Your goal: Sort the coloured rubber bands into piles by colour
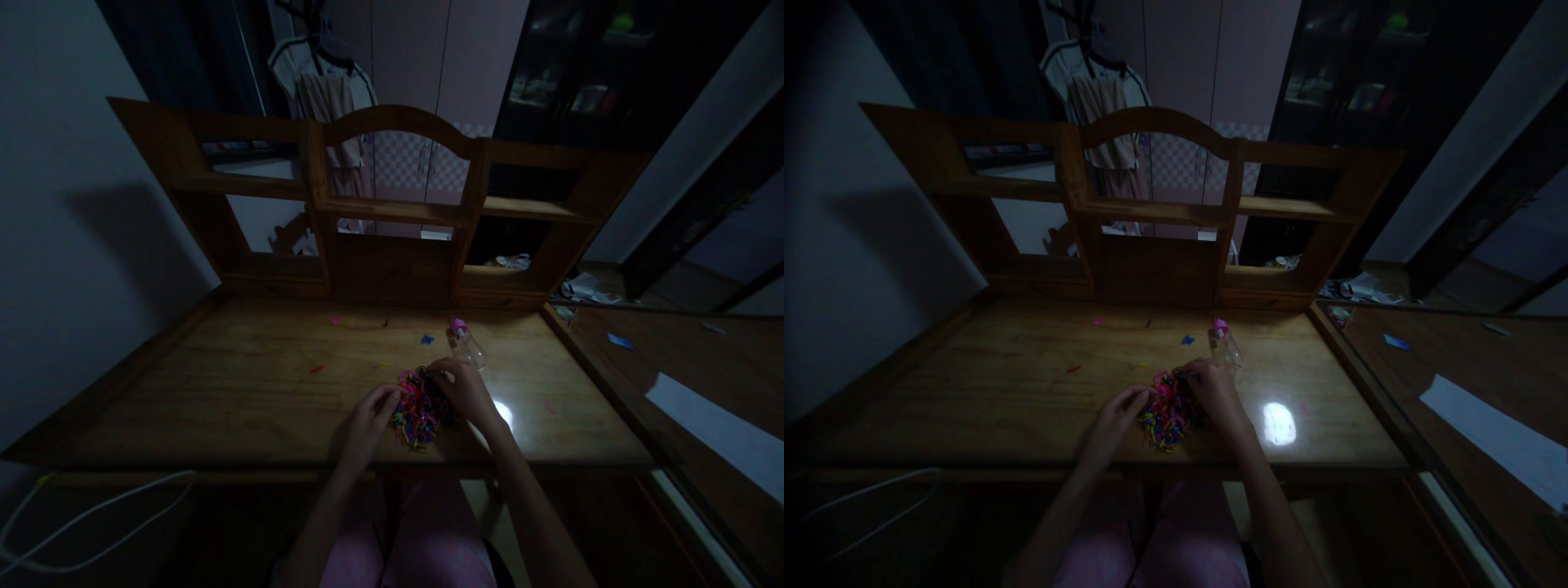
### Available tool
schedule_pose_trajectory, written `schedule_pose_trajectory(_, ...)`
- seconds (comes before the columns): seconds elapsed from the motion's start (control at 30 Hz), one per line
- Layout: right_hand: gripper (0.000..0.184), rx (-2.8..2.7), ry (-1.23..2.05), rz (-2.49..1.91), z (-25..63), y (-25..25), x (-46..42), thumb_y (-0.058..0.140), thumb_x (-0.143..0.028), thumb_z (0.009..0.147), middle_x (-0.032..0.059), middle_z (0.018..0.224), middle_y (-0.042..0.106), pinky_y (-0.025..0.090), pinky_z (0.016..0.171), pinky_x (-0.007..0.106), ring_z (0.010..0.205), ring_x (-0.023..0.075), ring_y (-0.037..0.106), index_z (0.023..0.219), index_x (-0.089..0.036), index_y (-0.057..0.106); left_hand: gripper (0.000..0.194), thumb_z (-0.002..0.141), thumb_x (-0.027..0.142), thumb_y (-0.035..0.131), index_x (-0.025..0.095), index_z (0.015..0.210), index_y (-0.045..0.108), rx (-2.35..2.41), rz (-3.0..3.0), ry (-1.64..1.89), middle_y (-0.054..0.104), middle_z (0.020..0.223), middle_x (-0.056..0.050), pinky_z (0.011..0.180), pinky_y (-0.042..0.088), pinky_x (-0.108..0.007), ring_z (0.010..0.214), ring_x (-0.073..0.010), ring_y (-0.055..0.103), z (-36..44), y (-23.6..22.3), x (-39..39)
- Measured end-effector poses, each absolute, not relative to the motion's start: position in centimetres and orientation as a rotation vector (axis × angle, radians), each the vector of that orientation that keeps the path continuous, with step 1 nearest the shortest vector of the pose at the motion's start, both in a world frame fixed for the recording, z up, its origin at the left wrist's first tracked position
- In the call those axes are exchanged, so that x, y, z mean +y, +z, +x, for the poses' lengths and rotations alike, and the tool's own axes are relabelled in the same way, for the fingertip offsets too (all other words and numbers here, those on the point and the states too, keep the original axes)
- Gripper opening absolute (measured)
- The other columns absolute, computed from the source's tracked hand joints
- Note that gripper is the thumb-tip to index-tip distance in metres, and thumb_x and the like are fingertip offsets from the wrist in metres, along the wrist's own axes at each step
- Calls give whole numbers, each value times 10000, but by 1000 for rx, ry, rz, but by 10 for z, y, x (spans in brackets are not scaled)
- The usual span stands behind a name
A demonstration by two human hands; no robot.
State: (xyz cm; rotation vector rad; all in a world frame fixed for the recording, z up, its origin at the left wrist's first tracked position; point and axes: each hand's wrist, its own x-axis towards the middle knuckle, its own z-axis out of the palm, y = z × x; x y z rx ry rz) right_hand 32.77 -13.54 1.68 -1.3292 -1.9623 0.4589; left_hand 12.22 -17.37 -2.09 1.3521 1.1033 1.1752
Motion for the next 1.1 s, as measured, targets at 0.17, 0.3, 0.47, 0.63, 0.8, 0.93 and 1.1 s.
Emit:
schedule_pose_trajectory(0.17, 175, -1858, 568, -1239, 331, 27, -132, 611, -215, 834, 71, 962, 739, 510, 867, 360, 929, 218, 672, 936, -212, 753, 307, 887, 436, 540, 190, 980, 698, 1108, 1345, 1154, 709, 1020, -53, 878, 470, -290, 978, -214, 635, 122, -19, -175)
schedule_pose_trajectory(0.3, 215, -1753, 793, -1244, 336, 26, -121, 633, -320, 824, 93, 920, 746, 547, 760, 361, 835, 226, 691, 936, -189, 762, 304, 883, 444, 543, 193, 950, 700, 1117, 1354, 1152, 712, 994, -45, 869, 471, -283, 963, -210, 637, 122, -19, -175)
schedule_pose_trajectory(0.47, 323, -1495, 1152, -1245, 339, 23, -113, 703, -408, 760, 109, 834, 745, 565, 712, 376, 747, 233, 704, 946, -148, 753, 302, 877, 442, 548, 192, 934, 706, 1100, 1349, 1173, 713, 980, -48, 870, 471, -283, 955, -210, 636, 123, -22, -173)
schedule_pose_trajectory(0.63, 339, -1208, 1413, -1126, 336, 24, -120, 725, -407, 749, 150, 960, 735, 554, 813, 386, 853, 247, 714, 964, -145, 736, 288, 879, 430, 553, 187, 935, 697, 1098, 1354, 1192, 709, 974, -53, 858, 473, -282, 951, -208, 634, 122, -22, -174)
schedule_pose_trajectory(0.8, 325, -1072, 1356, -1083, 313, 34, -137, 747, -400, 729, 134, 984, 740, 527, 889, 386, 942, 256, 699, 940, -154, 727, 279, 860, 419, 588, 177, 959, 685, 1071, 1311, 1218, 707, 982, -60, 863, 485, -284, 949, -205, 642, 124, -18, -176)
schedule_pose_trajectory(0.93, 291, -1130, 1338, -1050, 274, 40, -156, 703, -411, 757, 94, 974, 749, 536, 865, 370, 950, 244, 694, 926, -174, 722, 314, 820, 418, 640, 173, 1016, 665, 1031, 1219, 1235, 701, 1062, -70, 892, 493, -300, 1001, -215, 645, 125, -15, -177)
schedule_pose_trajectory(1.1, 267, -1259, 1247, -1065, 243, 31, -167, 703, -402, 735, 67, 906, 754, 558, 783, 334, 846, 224, 706, 885, -183, 729, 407, 819, 447, 626, 158, 1105, 653, 1122, 1167, 1238, 701, 1097, -92, 901, 494, -333, 1031, -245, 643, 120, -16, -178)
